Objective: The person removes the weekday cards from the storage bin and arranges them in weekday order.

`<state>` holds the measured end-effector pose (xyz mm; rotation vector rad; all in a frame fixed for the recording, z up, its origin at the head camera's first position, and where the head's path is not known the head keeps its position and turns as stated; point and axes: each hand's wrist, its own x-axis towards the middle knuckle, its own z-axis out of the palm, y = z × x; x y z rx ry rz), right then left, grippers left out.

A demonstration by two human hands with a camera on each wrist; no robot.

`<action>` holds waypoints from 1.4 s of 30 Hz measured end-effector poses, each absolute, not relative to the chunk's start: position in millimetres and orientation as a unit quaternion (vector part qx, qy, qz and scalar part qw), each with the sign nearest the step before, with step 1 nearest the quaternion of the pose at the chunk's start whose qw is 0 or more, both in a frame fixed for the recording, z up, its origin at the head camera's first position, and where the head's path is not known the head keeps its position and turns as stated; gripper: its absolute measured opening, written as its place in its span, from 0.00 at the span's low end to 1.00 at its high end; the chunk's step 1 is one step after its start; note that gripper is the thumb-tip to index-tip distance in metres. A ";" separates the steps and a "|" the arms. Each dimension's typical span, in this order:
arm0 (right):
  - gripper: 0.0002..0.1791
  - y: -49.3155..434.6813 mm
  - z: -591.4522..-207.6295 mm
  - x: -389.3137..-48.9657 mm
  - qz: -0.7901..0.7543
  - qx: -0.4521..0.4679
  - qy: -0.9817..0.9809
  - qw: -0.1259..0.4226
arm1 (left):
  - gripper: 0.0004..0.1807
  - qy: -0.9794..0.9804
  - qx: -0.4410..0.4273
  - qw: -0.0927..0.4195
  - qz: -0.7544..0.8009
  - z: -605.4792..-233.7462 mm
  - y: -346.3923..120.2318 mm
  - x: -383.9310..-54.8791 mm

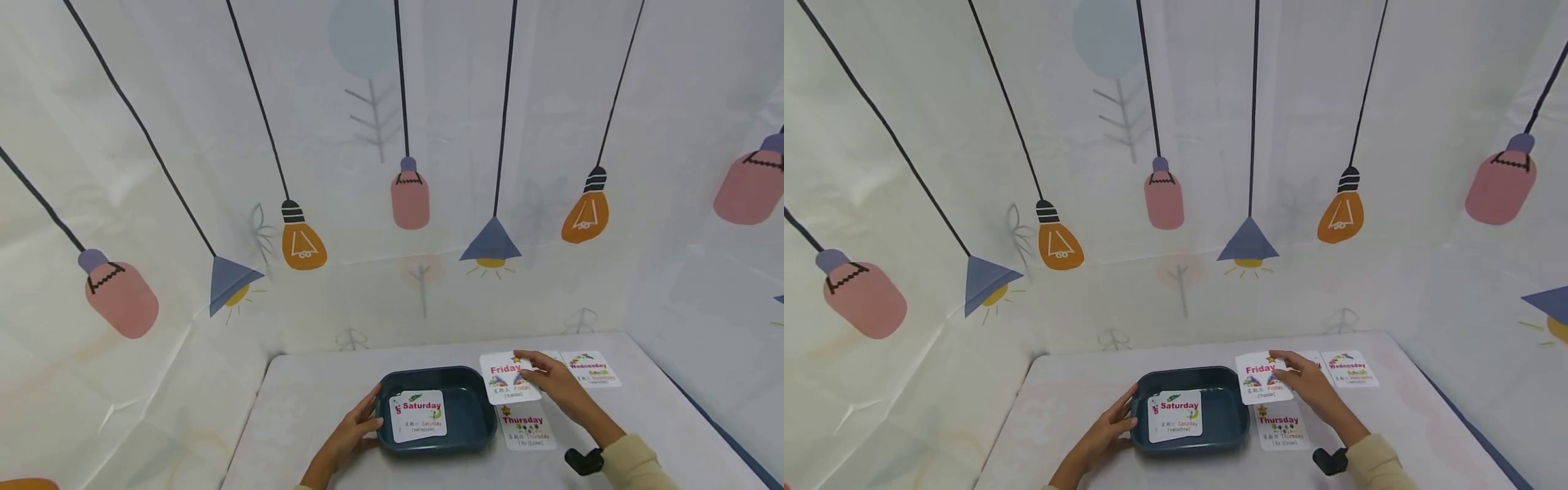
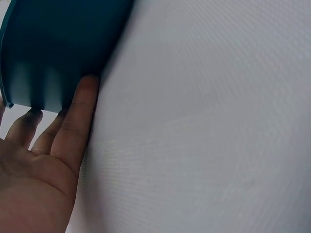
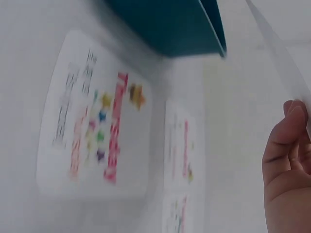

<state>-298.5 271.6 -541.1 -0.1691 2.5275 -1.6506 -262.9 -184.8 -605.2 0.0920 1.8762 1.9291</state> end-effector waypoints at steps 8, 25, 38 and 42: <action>0.32 323.7 -556.0 -281.5 -0.480 -0.006 0.877 0.034 | 0.41 0.682 0.035 0.219 0.697 -606.0 -183.4 -263.1; 0.33 377.0 -585.3 -273.8 -0.439 0.071 0.892 0.086 | 0.39 0.687 0.054 0.218 0.691 -603.8 -185.6 -260.9; 0.26 374.7 -613.3 -277.6 -0.399 0.082 0.908 0.094 | 0.39 0.682 0.045 0.218 0.696 -606.5 -186.1 -261.6; 0.24 372.4 -615.2 -278.3 -0.356 0.068 0.928 0.081 | 0.40 0.682 0.044 0.220 0.696 -606.7 -186.1 -262.1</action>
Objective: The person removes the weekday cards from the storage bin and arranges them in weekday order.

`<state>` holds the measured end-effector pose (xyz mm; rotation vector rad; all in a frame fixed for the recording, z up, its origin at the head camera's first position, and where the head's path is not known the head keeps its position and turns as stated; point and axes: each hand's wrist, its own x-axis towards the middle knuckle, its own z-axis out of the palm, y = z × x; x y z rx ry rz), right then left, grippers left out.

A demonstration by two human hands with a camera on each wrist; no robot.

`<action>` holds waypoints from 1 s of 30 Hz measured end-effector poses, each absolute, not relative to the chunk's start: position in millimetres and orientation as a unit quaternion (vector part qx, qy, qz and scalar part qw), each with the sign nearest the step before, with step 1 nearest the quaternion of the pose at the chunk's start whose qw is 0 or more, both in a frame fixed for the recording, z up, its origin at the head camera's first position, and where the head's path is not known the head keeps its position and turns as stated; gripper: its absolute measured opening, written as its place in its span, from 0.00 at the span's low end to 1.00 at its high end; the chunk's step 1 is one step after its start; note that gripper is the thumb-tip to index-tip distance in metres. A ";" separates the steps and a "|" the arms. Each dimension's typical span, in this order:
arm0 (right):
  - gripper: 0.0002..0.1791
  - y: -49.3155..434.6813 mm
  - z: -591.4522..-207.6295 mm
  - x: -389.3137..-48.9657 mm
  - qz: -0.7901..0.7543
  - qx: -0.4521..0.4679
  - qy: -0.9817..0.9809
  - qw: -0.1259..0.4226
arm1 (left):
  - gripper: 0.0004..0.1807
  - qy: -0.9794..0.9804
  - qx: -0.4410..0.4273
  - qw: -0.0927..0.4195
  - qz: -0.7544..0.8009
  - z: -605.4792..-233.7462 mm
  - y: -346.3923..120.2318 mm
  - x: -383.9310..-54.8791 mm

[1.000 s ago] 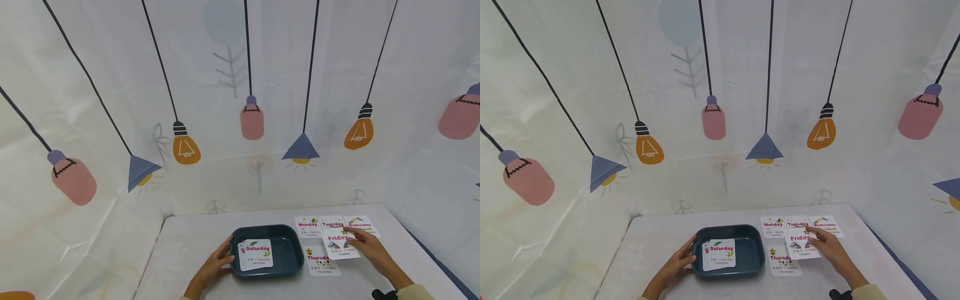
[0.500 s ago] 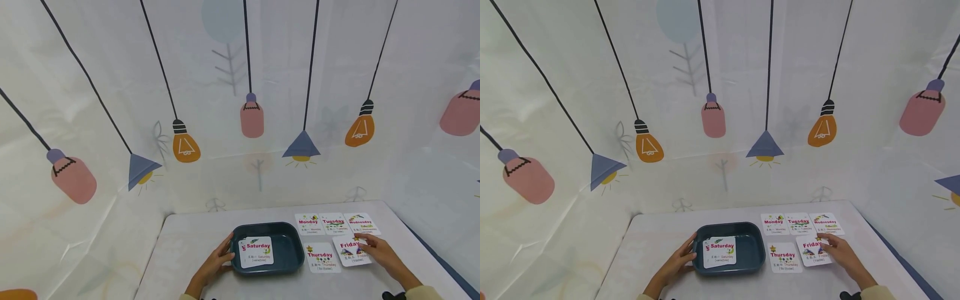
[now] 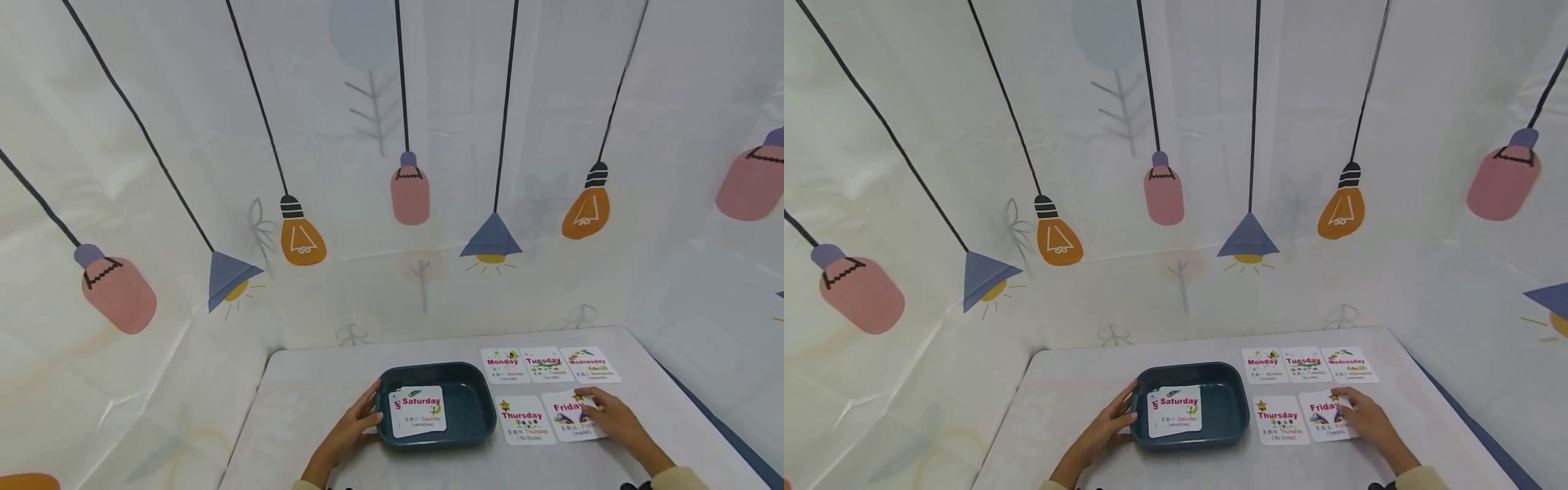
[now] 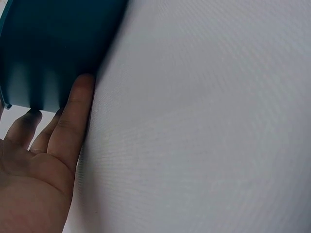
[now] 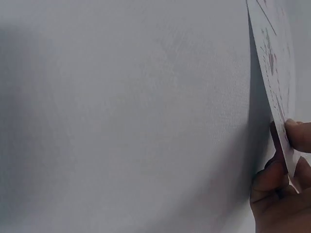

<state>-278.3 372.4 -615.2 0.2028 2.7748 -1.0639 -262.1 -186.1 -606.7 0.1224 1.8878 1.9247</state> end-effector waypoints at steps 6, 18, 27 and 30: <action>0.21 367.2 -608.6 -277.7 -0.302 0.028 0.951 0.060 | 0.40 0.683 0.045 0.214 0.697 -606.5 -185.3 -262.0; 0.26 362.0 -605.8 -280.9 -0.242 -0.013 0.968 0.069 | 0.42 0.681 0.041 0.216 0.699 -607.3 -184.4 -258.4; 0.30 362.1 -604.1 -278.1 -0.226 0.011 0.968 0.108 | 0.41 0.681 0.044 0.216 0.698 -606.0 -184.9 -258.7; 0.31 362.4 -603.9 -276.8 -0.225 0.014 0.968 0.114 | 0.41 0.685 0.044 0.215 0.695 -605.8 -185.1 -259.3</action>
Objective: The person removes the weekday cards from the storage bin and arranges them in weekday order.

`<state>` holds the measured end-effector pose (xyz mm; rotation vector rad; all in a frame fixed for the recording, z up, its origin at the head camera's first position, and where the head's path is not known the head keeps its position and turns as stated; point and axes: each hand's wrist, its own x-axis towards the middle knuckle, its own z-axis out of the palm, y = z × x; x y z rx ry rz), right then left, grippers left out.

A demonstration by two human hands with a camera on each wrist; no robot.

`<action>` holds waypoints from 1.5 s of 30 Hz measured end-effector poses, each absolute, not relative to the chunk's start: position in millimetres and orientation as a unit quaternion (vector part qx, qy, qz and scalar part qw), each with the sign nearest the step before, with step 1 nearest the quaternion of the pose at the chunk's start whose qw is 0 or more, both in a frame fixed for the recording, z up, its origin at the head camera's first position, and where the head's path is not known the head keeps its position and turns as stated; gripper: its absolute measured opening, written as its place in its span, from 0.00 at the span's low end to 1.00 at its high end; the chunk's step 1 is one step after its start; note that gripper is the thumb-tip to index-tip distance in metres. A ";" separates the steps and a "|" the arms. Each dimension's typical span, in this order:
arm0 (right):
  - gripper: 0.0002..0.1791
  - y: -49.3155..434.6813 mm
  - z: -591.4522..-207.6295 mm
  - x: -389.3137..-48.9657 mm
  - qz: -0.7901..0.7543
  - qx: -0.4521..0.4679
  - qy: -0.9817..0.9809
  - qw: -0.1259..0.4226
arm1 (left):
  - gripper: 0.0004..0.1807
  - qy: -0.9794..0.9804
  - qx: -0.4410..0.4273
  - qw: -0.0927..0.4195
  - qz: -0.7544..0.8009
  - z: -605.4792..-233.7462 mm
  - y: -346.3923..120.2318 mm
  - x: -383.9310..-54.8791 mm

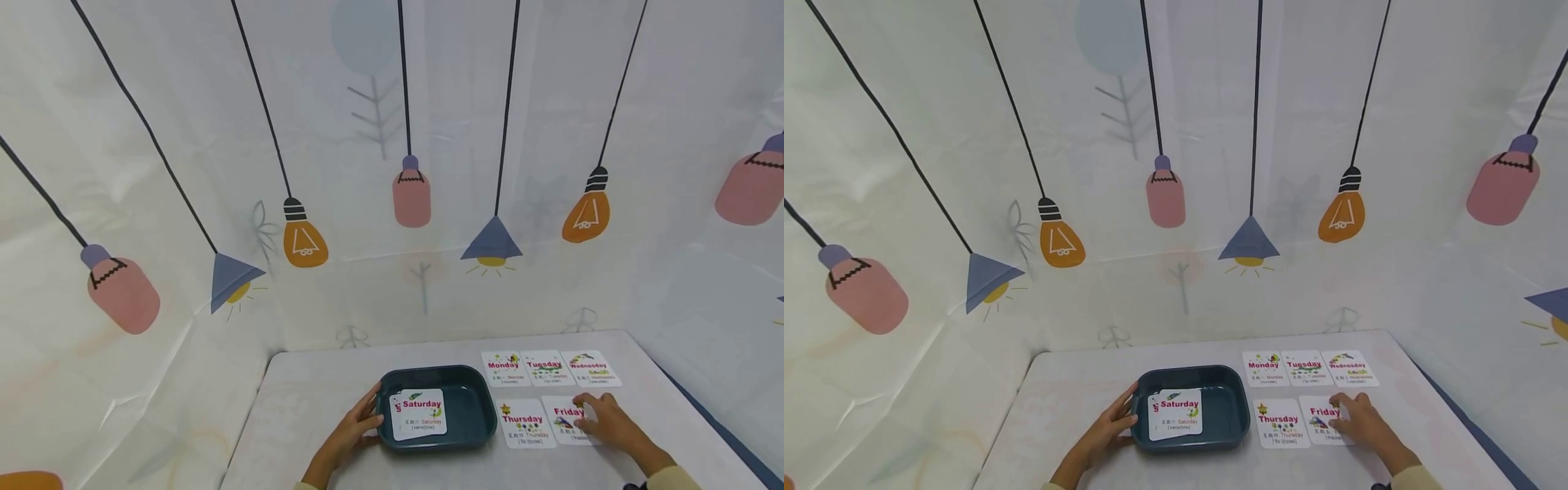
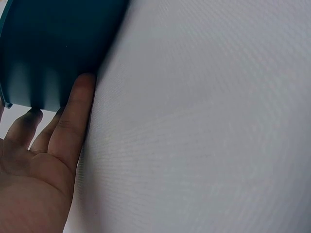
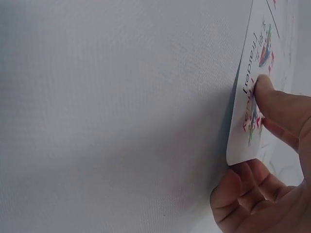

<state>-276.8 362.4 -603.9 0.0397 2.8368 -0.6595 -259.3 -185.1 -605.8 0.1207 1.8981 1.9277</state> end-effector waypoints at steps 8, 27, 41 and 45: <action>0.35 363.9 -603.4 -274.4 -0.221 0.009 0.968 0.116 | 0.41 0.687 0.044 0.215 0.693 -606.9 -185.1 -259.7; 0.29 355.7 -588.7 -278.9 -0.173 -0.031 0.978 0.111 | 0.40 0.690 0.034 0.214 0.691 -605.8 -183.9 -263.0; 0.21 309.2 -554.9 -282.9 -0.167 -0.094 0.977 0.088 | 0.40 0.686 0.033 0.218 0.693 -605.6 -184.7 -262.8; 0.22 291.8 -544.9 -285.8 -0.173 -0.103 0.975 0.090 | 0.40 0.686 0.031 0.218 0.694 -606.6 -185.1 -261.2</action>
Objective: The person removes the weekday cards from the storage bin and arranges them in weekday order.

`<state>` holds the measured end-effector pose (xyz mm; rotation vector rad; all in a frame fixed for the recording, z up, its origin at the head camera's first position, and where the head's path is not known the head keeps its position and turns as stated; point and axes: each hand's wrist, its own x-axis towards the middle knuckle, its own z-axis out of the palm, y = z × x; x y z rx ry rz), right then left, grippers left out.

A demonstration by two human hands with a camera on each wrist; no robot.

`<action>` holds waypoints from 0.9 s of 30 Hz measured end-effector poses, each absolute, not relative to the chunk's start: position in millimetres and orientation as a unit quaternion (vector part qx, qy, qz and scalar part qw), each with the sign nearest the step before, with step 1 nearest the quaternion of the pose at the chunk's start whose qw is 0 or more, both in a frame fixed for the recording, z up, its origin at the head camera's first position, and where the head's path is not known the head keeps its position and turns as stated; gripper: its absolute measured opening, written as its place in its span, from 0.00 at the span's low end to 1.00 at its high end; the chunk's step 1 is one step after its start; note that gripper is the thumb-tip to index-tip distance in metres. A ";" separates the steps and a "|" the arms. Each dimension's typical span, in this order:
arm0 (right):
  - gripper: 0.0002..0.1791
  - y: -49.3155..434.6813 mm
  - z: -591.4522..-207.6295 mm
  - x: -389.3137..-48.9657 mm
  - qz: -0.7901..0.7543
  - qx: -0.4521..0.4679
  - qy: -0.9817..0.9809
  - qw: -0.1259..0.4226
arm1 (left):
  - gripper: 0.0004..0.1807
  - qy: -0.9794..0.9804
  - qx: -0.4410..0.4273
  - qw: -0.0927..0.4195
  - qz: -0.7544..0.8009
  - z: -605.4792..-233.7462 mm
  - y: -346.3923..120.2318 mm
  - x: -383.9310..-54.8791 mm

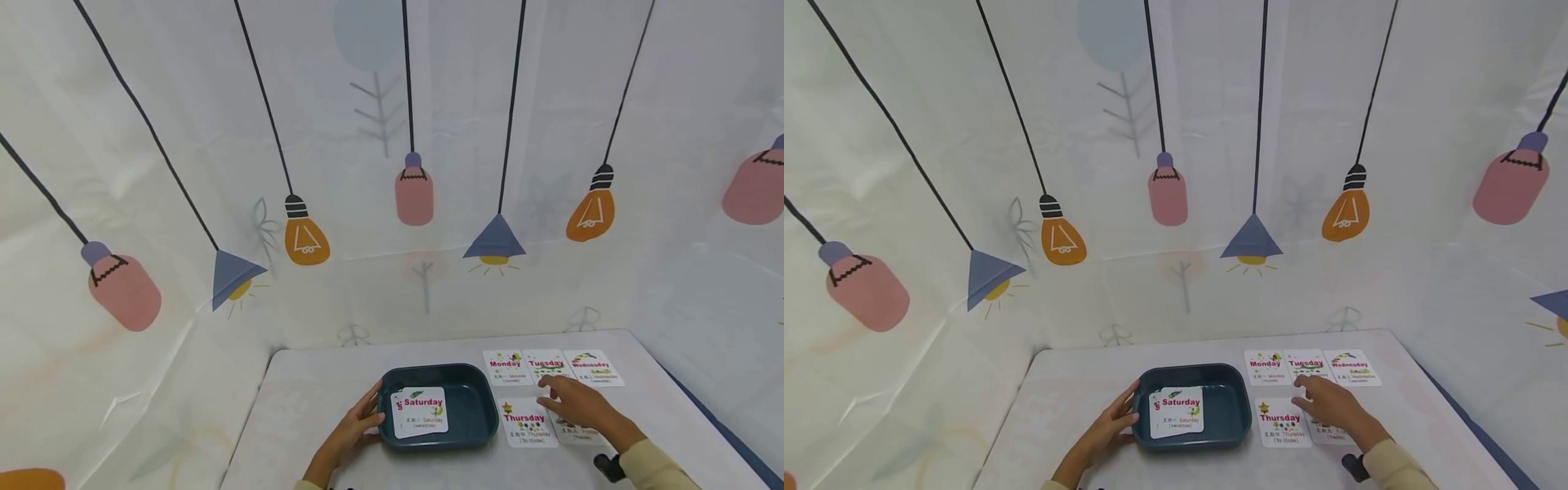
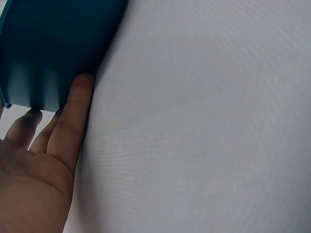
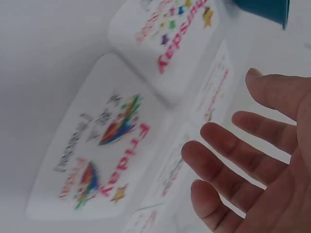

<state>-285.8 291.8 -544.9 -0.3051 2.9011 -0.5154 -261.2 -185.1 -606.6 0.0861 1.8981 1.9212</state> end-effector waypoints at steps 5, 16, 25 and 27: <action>0.20 273.1 -539.9 -291.1 -0.179 -0.138 0.972 0.069 | 0.41 0.683 0.032 0.219 0.696 -607.8 -185.0 -259.5; 0.20 223.1 -510.8 -305.2 -0.269 -0.270 0.923 0.059 | 0.40 0.681 0.033 0.220 0.697 -607.1 -184.3 -260.0; 0.24 176.5 -515.6 -319.3 -0.252 -0.337 0.905 0.071 | 0.40 0.680 0.030 0.220 0.699 -607.7 -184.2 -259.9; 0.24 165.2 -518.2 -322.0 -0.246 -0.342 0.904 0.074 | 0.40 0.678 0.032 0.220 0.700 -607.5 -184.1 -260.4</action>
